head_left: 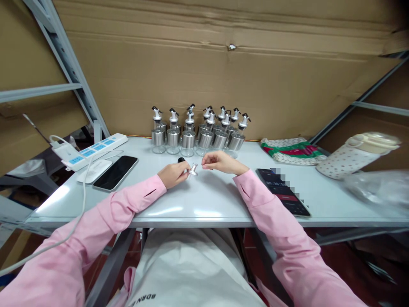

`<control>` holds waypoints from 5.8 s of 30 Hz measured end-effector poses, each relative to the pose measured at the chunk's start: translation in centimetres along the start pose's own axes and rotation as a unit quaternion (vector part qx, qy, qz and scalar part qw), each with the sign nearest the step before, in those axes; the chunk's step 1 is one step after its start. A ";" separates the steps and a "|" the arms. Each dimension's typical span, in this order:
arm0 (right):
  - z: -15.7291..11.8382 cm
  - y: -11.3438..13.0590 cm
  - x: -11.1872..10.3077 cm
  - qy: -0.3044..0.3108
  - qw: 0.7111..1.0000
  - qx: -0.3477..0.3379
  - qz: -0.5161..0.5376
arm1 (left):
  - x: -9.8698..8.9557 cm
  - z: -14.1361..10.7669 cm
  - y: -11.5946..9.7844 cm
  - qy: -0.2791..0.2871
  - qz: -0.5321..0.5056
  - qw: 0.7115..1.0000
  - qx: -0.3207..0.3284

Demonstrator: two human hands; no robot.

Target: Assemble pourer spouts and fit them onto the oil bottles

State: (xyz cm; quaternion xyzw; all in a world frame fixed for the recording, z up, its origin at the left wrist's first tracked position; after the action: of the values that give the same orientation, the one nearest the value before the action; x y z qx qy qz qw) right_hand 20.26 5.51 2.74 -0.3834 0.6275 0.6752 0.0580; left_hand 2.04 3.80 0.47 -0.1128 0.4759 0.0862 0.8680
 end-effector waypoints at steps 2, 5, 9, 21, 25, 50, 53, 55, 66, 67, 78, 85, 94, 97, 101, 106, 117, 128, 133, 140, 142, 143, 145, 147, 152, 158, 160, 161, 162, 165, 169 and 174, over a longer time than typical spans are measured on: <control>0.0 0.1 0.2 0.008 1.000 0.002 0.029 | 0.0 -0.1 0.1 -0.002 0.001 1.000 0.000; -0.1 0.5 0.6 0.027 0.996 0.005 0.083 | 0.0 -0.1 0.1 0.000 -0.001 1.000 -0.002; -0.3 1.3 0.8 0.014 0.994 0.003 0.112 | 0.0 -0.1 0.2 0.011 -0.004 1.000 -0.011; 0.1 1.4 1.4 -0.018 0.983 -0.001 0.184 | 0.1 -0.1 0.2 0.022 0.003 0.999 -0.023; 0.0 1.4 1.4 -0.027 0.981 -0.007 0.191 | 0.0 -0.1 0.3 0.019 -0.003 0.999 -0.029; -0.2 1.7 1.5 -0.037 0.972 -0.009 0.230 | -0.2 0.0 0.0 0.020 -0.009 1.000 -0.018; -0.3 1.9 1.4 -0.039 0.973 -0.027 0.226 | -0.2 0.0 0.0 0.013 -0.006 1.000 -0.018; -0.4 2.0 1.2 -0.043 0.973 -0.038 0.223 | -0.2 -0.1 0.1 0.010 -0.006 1.000 -0.021; -0.3 1.9 1.4 -0.050 0.970 -0.021 0.238 | -0.1 0.0 0.2 0.015 -0.004 0.999 -0.031; -0.3 1.8 1.4 -0.049 0.969 -0.020 0.242 | -0.2 0.0 0.2 0.015 -0.007 0.999 -0.036; 0.2 1.0 2.7 0.048 0.953 -0.004 0.299 | -0.8 0.1 0.3 -0.038 -0.168 0.978 -0.115; 0.3 1.2 2.2 0.025 0.942 -0.031 0.332 | -0.9 0.3 0.5 -0.100 -0.261 0.953 -0.121; 0.2 1.5 2.1 0.000 0.932 -0.041 0.361 | -0.8 0.3 0.2 -0.092 -0.254 0.955 -0.127; 0.2 1.4 2.2 0.002 0.933 -0.043 0.358 | -0.8 0.3 0.3 -0.084 -0.252 0.957 -0.118; 0.4 0.9 2.4 0.028 0.930 -0.030 0.366 | -0.6 0.2 0.4 -0.067 -0.262 0.957 -0.101; 0.4 0.5 2.6 0.069 0.928 -0.022 0.364 | -0.6 0.2 0.5 -0.057 -0.276 0.955 -0.092; -0.2 1.2 4.0 0.209 0.929 -0.015 0.306 | 1.1 0.2 0.6 0.029 -0.389 0.907 -0.160; -0.4 1.7 2.8 0.146 0.929 -0.027 0.339 | -0.5 -1.3 6.2 -0.139 -0.114 0.965 -0.189; -0.1 1.2 1.5 0.051 0.916 -0.011 0.397 | 1.2 -1.7 6.9 -0.034 -0.093 0.977 -0.188; 0.0 1.0 0.9 -0.028 0.915 0.009 0.402 | -0.1 -1.2 6.0 -0.030 -0.076 0.983 -0.166; 0.0 0.9 1.0 -0.028 0.921 0.011 0.389 | -0.3 -1.2 6.0 -0.027 -0.069 0.984 -0.162; 0.1 0.8 1.0 -0.029 0.925 0.015 0.379 | -0.3 -1.2 6.0 -0.029 -0.071 0.984 -0.162; 0.3 0.4 1.1 -0.032 0.937 0.032 0.346 | -0.2 -1.2 6.0 -0.029 -0.096 0.981 -0.166; 0.5 -0.1 1.1 -0.034 0.951 0.060 0.300 | 0.1 -1.3 6.1 -0.018 -0.131 0.975 -0.176; 0.8 -1.1 1.5 -0.035 0.961 0.141 0.234 | 0.3 -1.2 5.8 -0.063 -0.169 0.968 -0.176; 0.7 -1.0 1.6 -0.046 0.953 0.160 0.252 | -0.4 -0.7 4.2 -0.118 -0.170 0.973 -0.099; 0.7 -1.1 1.3 -0.067 0.949 0.165 0.261 | -0.7 -0.5 3.8 -0.129 -0.160 0.975 -0.085; 0.7 -1.2 1.2 -0.078 0.947 0.167 0.265 | -0.9 -0.4 3.6 -0.134 -0.156 0.975 -0.079; 0.7 -1.3 1.1 -0.085 0.945 0.168 0.268 | -1.0 -0.3 3.4 -0.139 -0.151 0.976 -0.072; 0.8 -1.3 1.3 -0.073 0.943 0.166 0.278 | -1.3 -0.1 2.6 -0.148 -0.136 0.979 -0.044; 0.8 -0.9 1.9 -0.020 0.949 0.140 0.284 | -1.1 0.0 1.6 -0.137 -0.119 0.983 -0.008; 0.6 -0.3 1.9 0.020 0.957 0.095 0.272 | -1.0 0.0 1.1 -0.127 -0.097 0.987 0.006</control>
State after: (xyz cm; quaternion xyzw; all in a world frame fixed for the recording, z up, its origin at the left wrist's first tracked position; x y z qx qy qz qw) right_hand 18.82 5.34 1.28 -0.2041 0.7704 0.5950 -0.1041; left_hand 1.24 4.80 1.18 -0.1410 0.3490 0.0124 0.9264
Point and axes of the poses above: each hand's wrist, its own z-axis towards the middle knuckle, its own x-axis out of the palm, y = z × x, the point moved 4 cm from there along z, towards the middle knuckle, and after that the axes turned 11 degrees about x, right-handed, at the moved point
